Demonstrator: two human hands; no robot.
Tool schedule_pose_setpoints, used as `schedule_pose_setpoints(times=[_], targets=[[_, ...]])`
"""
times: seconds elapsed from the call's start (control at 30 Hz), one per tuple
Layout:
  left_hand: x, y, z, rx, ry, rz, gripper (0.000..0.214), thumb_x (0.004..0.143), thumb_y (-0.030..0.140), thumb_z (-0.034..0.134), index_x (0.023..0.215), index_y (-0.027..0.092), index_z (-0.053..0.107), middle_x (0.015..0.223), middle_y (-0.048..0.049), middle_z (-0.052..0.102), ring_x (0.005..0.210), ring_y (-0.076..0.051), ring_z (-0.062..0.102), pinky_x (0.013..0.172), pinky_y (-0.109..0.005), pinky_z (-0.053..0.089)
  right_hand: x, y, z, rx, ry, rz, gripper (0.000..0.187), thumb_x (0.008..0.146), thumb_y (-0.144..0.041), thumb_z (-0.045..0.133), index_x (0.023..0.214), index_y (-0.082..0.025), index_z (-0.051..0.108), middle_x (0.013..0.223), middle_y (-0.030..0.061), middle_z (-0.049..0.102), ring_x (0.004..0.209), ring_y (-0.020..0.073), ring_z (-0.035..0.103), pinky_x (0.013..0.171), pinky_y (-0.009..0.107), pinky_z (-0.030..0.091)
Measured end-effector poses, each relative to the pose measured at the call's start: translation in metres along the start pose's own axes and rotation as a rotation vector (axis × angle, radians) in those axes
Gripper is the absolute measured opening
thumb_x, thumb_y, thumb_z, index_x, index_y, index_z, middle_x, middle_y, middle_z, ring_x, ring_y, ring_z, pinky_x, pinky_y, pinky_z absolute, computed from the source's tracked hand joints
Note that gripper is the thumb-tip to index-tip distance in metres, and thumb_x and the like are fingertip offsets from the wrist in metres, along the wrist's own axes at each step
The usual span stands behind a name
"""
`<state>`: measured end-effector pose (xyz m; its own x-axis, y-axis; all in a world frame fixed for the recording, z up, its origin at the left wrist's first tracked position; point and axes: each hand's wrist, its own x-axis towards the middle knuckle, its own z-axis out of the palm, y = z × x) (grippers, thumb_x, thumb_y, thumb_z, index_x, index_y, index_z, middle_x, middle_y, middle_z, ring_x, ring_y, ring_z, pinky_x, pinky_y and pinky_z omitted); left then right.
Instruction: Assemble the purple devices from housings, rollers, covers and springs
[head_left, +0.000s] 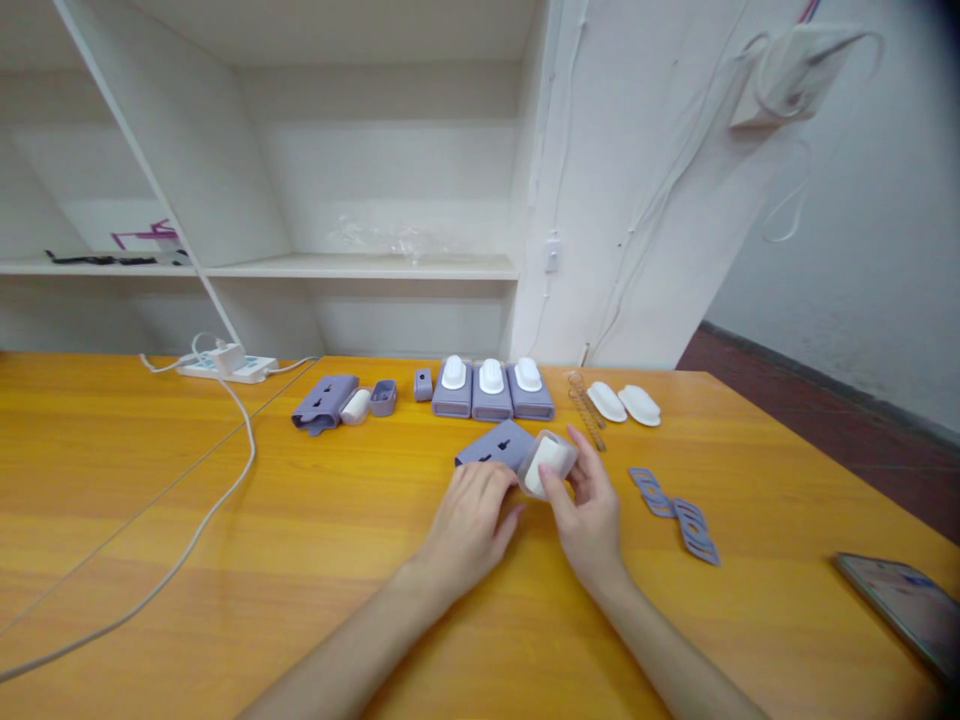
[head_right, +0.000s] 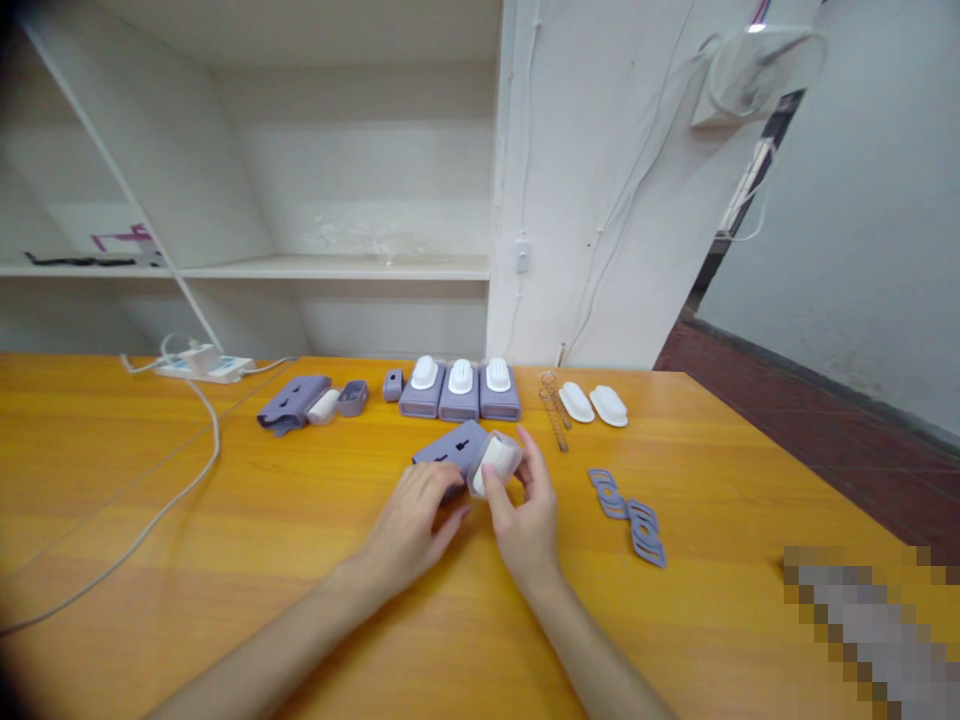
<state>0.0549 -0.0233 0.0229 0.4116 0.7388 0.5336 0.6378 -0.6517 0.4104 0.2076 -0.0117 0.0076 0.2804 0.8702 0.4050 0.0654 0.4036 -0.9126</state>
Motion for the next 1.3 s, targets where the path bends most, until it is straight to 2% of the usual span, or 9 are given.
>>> schedule_pose_setpoints(times=[0.1,0.23,0.43,0.63,0.77,0.87,0.97,1.17,1.3], targets=[[-0.003,-0.009,0.003,0.167,-0.012,-0.002,0.034,0.080,0.017,0.053,0.113,0.021,0.047,0.116,-0.0107,0.053,0.108,-0.027,0.048,0.092,-0.046,0.040,0.003,0.002,0.000,-0.017,0.017,0.047,0.061,0.079,-0.036,0.060,0.133,-0.016,0.039,0.123,0.0148,0.057,0.104,0.0247,0.060,0.088,0.040,0.049],[-0.005,-0.021,0.004,0.282,0.052,-0.105,0.039,0.080,0.026,0.055,0.118,0.022,0.045,0.129,-0.0134,0.044,0.122,-0.031,0.039,0.100,-0.052,0.033,0.009,0.014,-0.006,-0.099,0.083,0.115,0.056,0.082,-0.036,0.052,0.132,-0.013,0.040,0.123,0.0163,0.057,0.105,0.0254,0.059,0.087,0.040,0.049],[-0.006,-0.038,-0.003,0.355,0.123,-0.217,0.051,0.069,0.058,0.062,0.098,0.019,0.050,0.126,-0.0179,0.048,0.123,-0.037,0.038,0.103,-0.060,0.023,0.015,0.028,-0.011,-0.290,0.148,0.009,0.054,0.083,-0.036,0.047,0.133,-0.016,0.041,0.121,0.0126,0.058,0.111,0.0261,0.054,0.092,0.042,0.045],[-0.006,-0.062,-0.017,0.272,0.074,-0.222,0.040,0.077,0.044,0.061,0.105,0.020,0.046,0.127,-0.0133,0.050,0.123,-0.031,0.042,0.099,-0.050,0.035,0.014,0.018,-0.010,-0.519,0.072,-0.109,0.049,0.080,-0.029,0.051,0.128,-0.018,0.047,0.122,0.0108,0.054,0.111,0.0252,0.050,0.098,0.043,0.038],[-0.006,-0.070,-0.017,0.320,0.070,-0.233,0.036,0.079,0.038,0.059,0.107,0.021,0.045,0.134,-0.0125,0.046,0.129,-0.032,0.034,0.102,-0.054,0.030,0.015,0.019,-0.013,-0.748,-0.074,-0.191,0.047,0.078,-0.026,0.055,0.125,-0.025,0.053,0.103,0.0080,0.055,0.098,0.0256,0.052,0.090,0.044,0.041],[-0.006,-0.071,-0.015,0.343,0.077,-0.234,0.034,0.079,0.038,0.058,0.106,0.021,0.046,0.133,-0.0129,0.045,0.129,-0.032,0.034,0.103,-0.056,0.028,0.015,0.022,-0.013,-0.841,-0.141,-0.230,0.047,0.077,-0.030,0.058,0.124,-0.030,0.053,0.100,0.0071,0.053,0.094,0.0261,0.051,0.086,0.045,0.042],[-0.006,-0.070,-0.013,0.349,0.093,-0.244,0.037,0.077,0.041,0.060,0.105,0.021,0.046,0.131,-0.0143,0.047,0.129,-0.032,0.035,0.104,-0.057,0.025,0.016,0.023,-0.012,-0.816,-0.112,-0.227,0.050,0.080,-0.037,0.056,0.128,-0.028,0.049,0.099,0.0070,0.052,0.094,0.0256,0.051,0.086,0.043,0.042],[-0.005,-0.069,-0.015,0.347,0.117,-0.268,0.041,0.073,0.042,0.064,0.101,0.020,0.045,0.123,-0.0144,0.050,0.121,-0.032,0.042,0.101,-0.053,0.030,0.024,0.020,-0.021,-0.848,0.074,-0.220,0.058,0.084,-0.045,0.048,0.135,-0.021,0.039,0.106,0.0117,0.045,0.102,0.0296,0.049,0.087,0.046,0.041],[-0.006,-0.066,-0.016,0.335,0.119,-0.261,0.038,0.075,0.040,0.063,0.103,0.020,0.045,0.123,-0.0135,0.050,0.119,-0.031,0.044,0.099,-0.051,0.033,0.028,0.024,-0.026,-0.963,0.032,-0.098,0.058,0.083,-0.047,0.047,0.134,-0.021,0.040,0.114,0.0149,0.044,0.111,0.0343,0.045,0.085,0.053,0.040]])
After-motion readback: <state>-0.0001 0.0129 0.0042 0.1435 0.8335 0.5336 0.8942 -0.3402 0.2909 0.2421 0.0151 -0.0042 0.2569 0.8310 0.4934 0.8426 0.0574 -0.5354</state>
